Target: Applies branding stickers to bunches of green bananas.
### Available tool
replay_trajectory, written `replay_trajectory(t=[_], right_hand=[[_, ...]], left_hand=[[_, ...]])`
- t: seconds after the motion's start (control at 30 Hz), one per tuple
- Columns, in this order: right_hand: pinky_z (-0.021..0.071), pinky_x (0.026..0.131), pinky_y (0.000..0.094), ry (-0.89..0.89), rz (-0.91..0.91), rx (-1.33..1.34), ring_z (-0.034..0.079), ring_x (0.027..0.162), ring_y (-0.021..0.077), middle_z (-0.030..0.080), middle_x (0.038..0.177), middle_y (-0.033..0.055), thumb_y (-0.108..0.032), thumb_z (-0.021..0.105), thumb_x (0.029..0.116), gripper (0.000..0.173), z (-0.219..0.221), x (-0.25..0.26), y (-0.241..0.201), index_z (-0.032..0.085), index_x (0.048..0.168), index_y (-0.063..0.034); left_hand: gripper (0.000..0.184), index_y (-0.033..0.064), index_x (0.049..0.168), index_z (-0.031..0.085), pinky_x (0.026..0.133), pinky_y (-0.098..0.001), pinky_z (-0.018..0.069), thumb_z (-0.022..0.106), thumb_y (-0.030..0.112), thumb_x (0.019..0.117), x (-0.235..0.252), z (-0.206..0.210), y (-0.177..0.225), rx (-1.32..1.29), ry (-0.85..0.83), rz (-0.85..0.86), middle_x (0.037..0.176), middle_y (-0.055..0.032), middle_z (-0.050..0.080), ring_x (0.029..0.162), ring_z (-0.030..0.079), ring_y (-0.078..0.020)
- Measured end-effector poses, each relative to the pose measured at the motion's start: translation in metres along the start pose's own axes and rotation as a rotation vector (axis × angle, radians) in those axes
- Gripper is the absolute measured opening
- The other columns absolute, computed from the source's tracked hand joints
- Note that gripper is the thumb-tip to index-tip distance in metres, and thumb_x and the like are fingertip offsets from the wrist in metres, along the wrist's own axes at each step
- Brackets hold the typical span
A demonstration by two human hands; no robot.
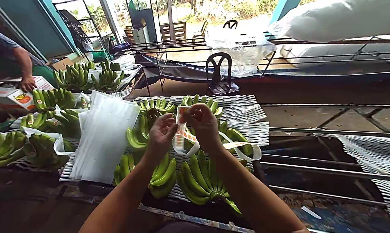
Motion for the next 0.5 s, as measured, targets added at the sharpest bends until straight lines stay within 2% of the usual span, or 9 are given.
replay_trajectory(t=[0.1,0.17,0.23,0.27,0.3,0.33,0.37,0.43,0.5], right_hand=[[0.0602,0.08,0.0285,-0.008,-0.197,-0.227,0.07,0.089,0.011,0.071,0.1,0.0077,0.0,0.073,0.0901,0.02,0.008,0.002,-0.011,0.065,0.109,0.0],[0.0551,0.087,0.0427,-0.027,-0.336,-0.465,0.065,0.105,0.0227,0.068,0.113,0.0112,-0.018,0.078,0.0885,0.028,-0.002,0.003,-0.015,0.07,0.112,-0.0049],[0.0462,0.098,0.0573,-0.161,-0.385,-0.551,0.054,0.123,0.0335,0.059,0.129,0.0152,-0.034,0.078,0.0859,0.052,-0.017,0.005,-0.022,0.063,0.127,-0.0067],[0.0442,0.103,0.0581,-0.313,-0.355,-0.528,0.052,0.129,0.0321,0.059,0.134,0.0136,-0.039,0.077,0.0859,0.061,-0.022,0.005,-0.025,0.059,0.135,-0.0063],[0.0452,0.107,0.0531,-0.501,-0.293,-0.478,0.054,0.129,0.0257,0.062,0.134,0.0097,-0.042,0.075,0.0882,0.066,-0.025,0.001,-0.023,0.055,0.14,-0.0065],[0.0487,0.105,0.0453,-0.699,-0.213,-0.425,0.059,0.122,0.0177,0.066,0.127,0.0054,-0.047,0.069,0.0913,0.069,-0.027,-0.004,-0.017,0.05,0.144,-0.0069],[0.0533,0.096,0.0381,-0.858,-0.125,-0.369,0.064,0.109,0.0121,0.07,0.116,0.0046,-0.048,0.067,0.0924,0.07,-0.028,-0.01,-0.01,0.049,0.145,-0.006],[0.0568,0.079,0.0312,-1.065,0.018,-0.294,0.067,0.086,0.0091,0.072,0.1,0.0072,-0.045,0.068,0.0927,0.066,-0.036,-0.022,0.005,0.053,0.142,-0.0031],[0.057,0.076,0.0273,-1.153,0.135,-0.276,0.066,0.085,0.007,0.071,0.101,0.0075,-0.039,0.072,0.0913,0.06,-0.052,-0.035,0.016,0.056,0.138,-0.0043]], left_hand=[[0.021,-0.0027,0.12,0.06,0.084,-0.0287,0.0597,0.057,-0.004,0.0987,0.004,0.008,0.013,-0.293,-0.042,-0.167,0.093,-0.0054,0.072,0.085,0.071,-0.0106],[0.016,-0.0031,0.112,0.065,0.078,-0.0278,0.0598,0.056,-0.004,0.0991,0.008,-0.005,0.021,-0.218,-0.116,-0.146,0.089,-0.0055,0.071,0.078,0.069,-0.0106],[0.018,0.0001,0.109,0.068,0.074,-0.023,0.0571,0.054,0.001,0.097,0.006,-0.021,0.03,0.015,-0.413,-0.107,0.088,-0.0002,0.069,0.077,0.066,-0.0037],[0.019,0.0007,0.11,0.069,0.073,-0.0214,0.056,0.055,0.003,0.0972,0.003,-0.025,0.033,0.125,-0.619,-0.103,0.088,0.0013,0.069,0.077,0.064,-0.0008],[0.019,-0.0002,0.111,0.07,0.072,-0.0212,0.0548,0.056,0.006,0.0989,0.0,-0.027,0.036,0.242,-0.807,-0.089,0.088,-0.0002,0.069,0.076,0.062,-0.0003],[0.017,-0.0013,0.108,0.07,0.07,-0.0225,0.0521,0.058,0.007,0.0998,-0.004,-0.028,0.037,0.349,-0.95,-0.061,0.085,-0.0023,0.066,0.074,0.059,-0.0019],[0.015,-0.002,0.104,0.07,0.067,-0.0238,0.0484,0.059,0.007,0.0993,-0.007,-0.031,0.038,0.423,-1.028,-0.005,0.081,-0.0041,0.064,0.07,0.056,-0.004],[0.017,-0.0012,0.107,0.073,0.071,-0.0248,0.0508,0.061,0.007,0.0976,-0.007,-0.049,0.036,0.467,-1.044,0.106,0.085,-0.0074,0.069,0.074,0.06,-0.006],[0.019,0.0014,0.11,0.074,0.078,-0.0216,0.0534,0.061,0.007,0.0964,-0.006,-0.081,0.028,0.454,-0.976,0.134,0.094,-0.0054,0.072,0.082,0.064,-0.0023]])
Point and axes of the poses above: each hand's wrist, its own x-axis towards the middle knuckle, its own z-axis out of the palm, y = z × x, the point moved 1 cm from there along x, towards the middle knuckle
